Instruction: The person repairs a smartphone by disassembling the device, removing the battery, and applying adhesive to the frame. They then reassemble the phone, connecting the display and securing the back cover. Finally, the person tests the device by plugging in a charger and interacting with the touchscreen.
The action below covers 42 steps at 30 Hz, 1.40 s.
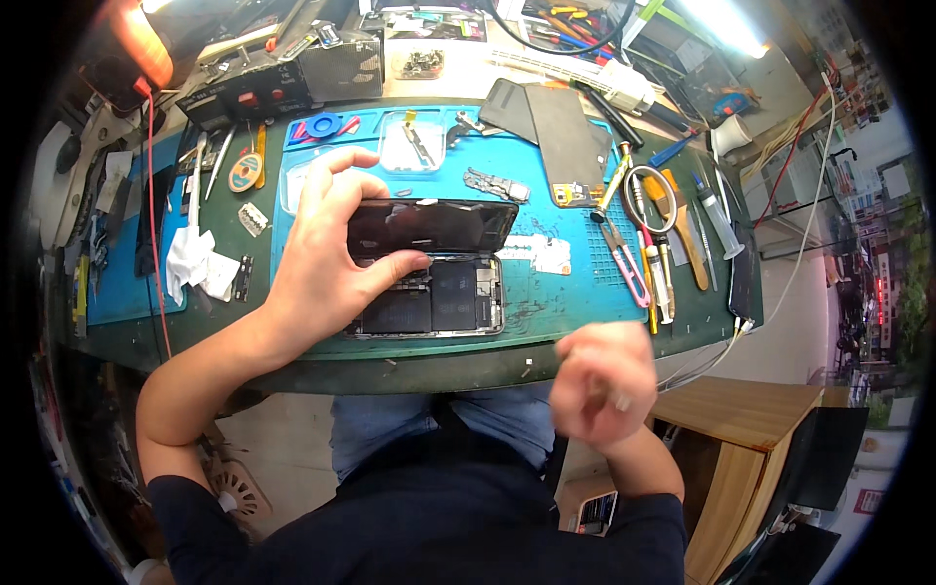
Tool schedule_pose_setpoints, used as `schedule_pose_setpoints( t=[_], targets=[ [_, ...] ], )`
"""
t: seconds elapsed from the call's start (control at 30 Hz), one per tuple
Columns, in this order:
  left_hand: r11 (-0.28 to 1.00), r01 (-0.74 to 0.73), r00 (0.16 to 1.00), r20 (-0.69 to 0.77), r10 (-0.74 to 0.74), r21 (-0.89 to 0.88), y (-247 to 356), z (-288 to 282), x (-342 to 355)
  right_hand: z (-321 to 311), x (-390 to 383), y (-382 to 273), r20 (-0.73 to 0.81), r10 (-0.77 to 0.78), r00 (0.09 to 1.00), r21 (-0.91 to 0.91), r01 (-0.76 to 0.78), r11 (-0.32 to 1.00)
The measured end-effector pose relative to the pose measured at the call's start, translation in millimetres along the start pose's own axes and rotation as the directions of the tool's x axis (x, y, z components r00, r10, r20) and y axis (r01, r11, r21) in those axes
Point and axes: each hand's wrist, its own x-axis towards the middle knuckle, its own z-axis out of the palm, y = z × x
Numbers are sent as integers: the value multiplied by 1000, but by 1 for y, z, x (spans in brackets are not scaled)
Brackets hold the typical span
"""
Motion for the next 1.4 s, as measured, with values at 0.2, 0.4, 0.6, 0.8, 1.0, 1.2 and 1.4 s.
schedule_pose_setpoints(
  t=[0.2, 0.4, 0.6, 0.8, 1.0, 1.2, 1.4],
  targets=[
    [995, 91, 995, 37, -89, -39, 3, 1, 2, -3, -27, 19, -120, 409, 905, 50, -405, 913],
    [997, 71, 996, 57, -70, -27, 1, -2, 2, -8, -17, 9, -18, 498, 867, 115, -493, 863],
    [998, 48, 995, 86, -44, -46, -2, -3, 3, 18, 5, 0, 170, 331, 928, 291, -368, 883],
    [999, -22, 992, 121, 27, -41, -2, -7, 6, 48, 23, -14, 172, 218, 961, 213, -253, 944],
    [992, 51, 990, 137, -35, -113, -4, -6, 5, 59, 24, -12, 223, 204, 953, 201, -250, 947],
    [995, 43, 990, 137, -30, -94, -4, -6, 5, 65, 23, -11, 215, 198, 956, 167, -236, 957],
    [999, 4, 993, 120, 0, -36, -5, -6, 6, 67, 25, -10, 230, 195, 954, 173, -237, 956]
  ],
)
